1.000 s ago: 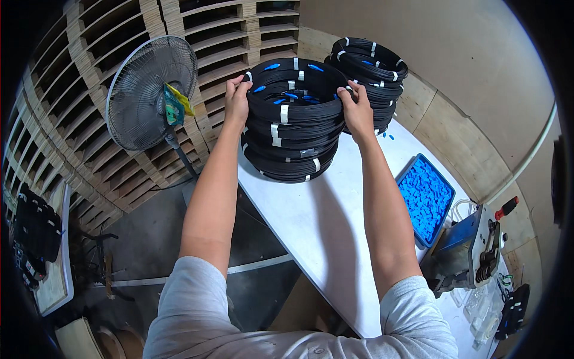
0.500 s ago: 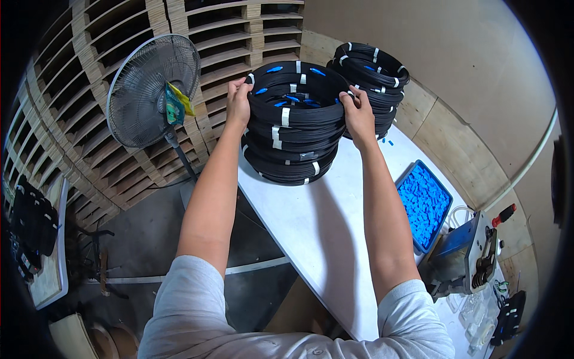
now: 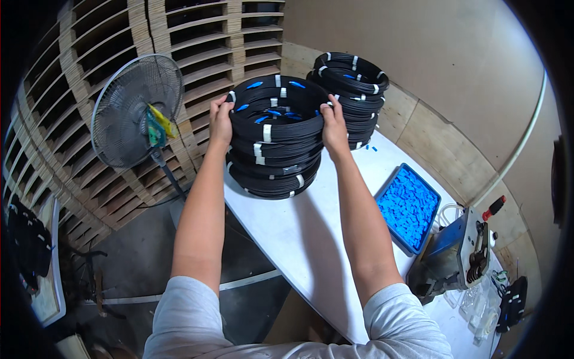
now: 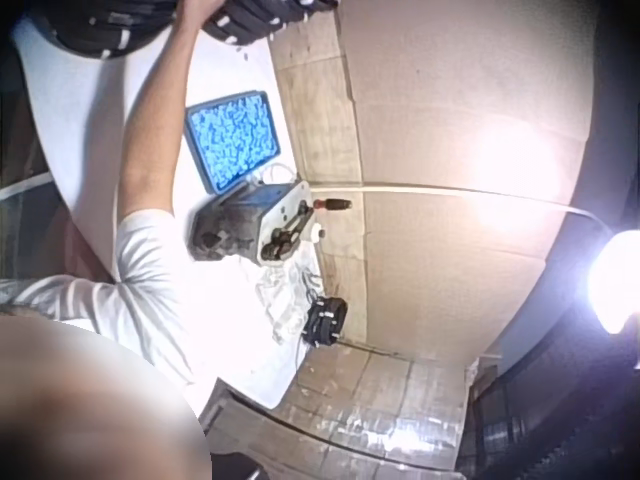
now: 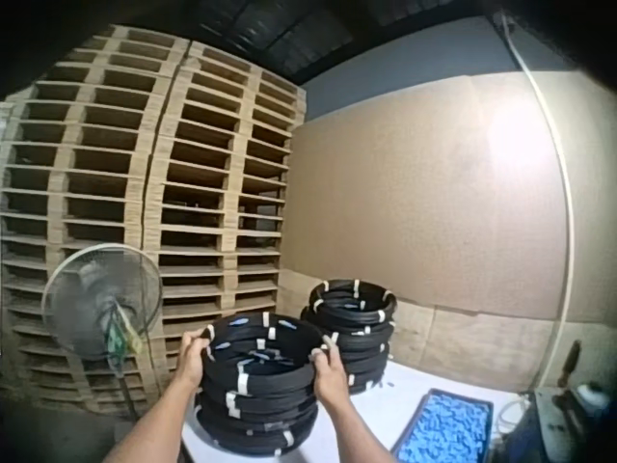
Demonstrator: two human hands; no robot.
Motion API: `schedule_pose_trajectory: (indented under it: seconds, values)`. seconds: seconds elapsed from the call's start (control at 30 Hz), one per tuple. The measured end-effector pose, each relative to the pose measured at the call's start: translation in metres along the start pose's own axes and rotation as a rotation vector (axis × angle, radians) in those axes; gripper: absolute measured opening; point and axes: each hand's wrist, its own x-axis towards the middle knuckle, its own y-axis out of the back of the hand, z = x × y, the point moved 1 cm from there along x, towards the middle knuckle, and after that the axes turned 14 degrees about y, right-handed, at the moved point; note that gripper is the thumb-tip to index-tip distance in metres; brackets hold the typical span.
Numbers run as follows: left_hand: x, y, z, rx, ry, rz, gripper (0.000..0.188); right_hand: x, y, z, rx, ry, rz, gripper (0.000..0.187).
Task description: Secure coiled black cables with tape and organize them onto a finished product stack.
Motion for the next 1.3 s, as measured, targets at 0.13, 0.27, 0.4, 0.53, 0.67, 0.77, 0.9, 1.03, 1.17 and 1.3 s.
schedule_pose_trajectory:
  seconds: [0.13,0.27,0.4,0.53,0.67,0.77,0.9,1.03,1.17,1.3]
  values:
    - [0.006,0.01,-0.003,-0.019,0.061,-0.009,0.037,-0.005,-0.01,-0.008,0.016,-0.043,-0.007,0.062]
    - [0.003,0.0,-0.002,0.017,-0.017,-0.004,0.039,0.001,-0.006,0.01,0.094,0.042,0.039,0.059]
    - [0.007,0.007,-0.006,0.078,0.003,0.03,0.046,-0.006,-0.01,-0.009,0.194,-0.015,0.05,0.06]
    - [0.005,0.007,-0.006,0.076,0.015,0.018,0.044,-0.006,-0.008,-0.013,0.139,-0.041,0.045,0.061]
    - [0.006,0.004,-0.007,0.006,0.008,-0.031,0.039,-0.006,-0.007,-0.007,0.15,-0.012,0.044,0.06]
    - [0.009,0.009,-0.006,0.029,0.015,-0.064,0.042,-0.003,-0.01,0.0,0.079,0.017,0.04,0.063]
    - [0.005,0.005,-0.006,0.029,0.059,-0.06,0.043,-0.002,-0.004,0.005,0.009,0.0,0.018,0.067]
    - [0.005,0.007,-0.004,0.041,0.031,-0.037,0.042,-0.005,-0.001,-0.01,-0.061,-0.054,-0.033,0.067]
    - [0.004,0.008,-0.006,0.005,0.042,-0.052,0.042,-0.007,0.001,-0.013,-0.092,-0.049,-0.048,0.067]
    - [-0.001,0.007,-0.004,0.013,0.064,-0.051,0.043,-0.008,0.002,-0.018,-0.099,-0.078,-0.046,0.067]
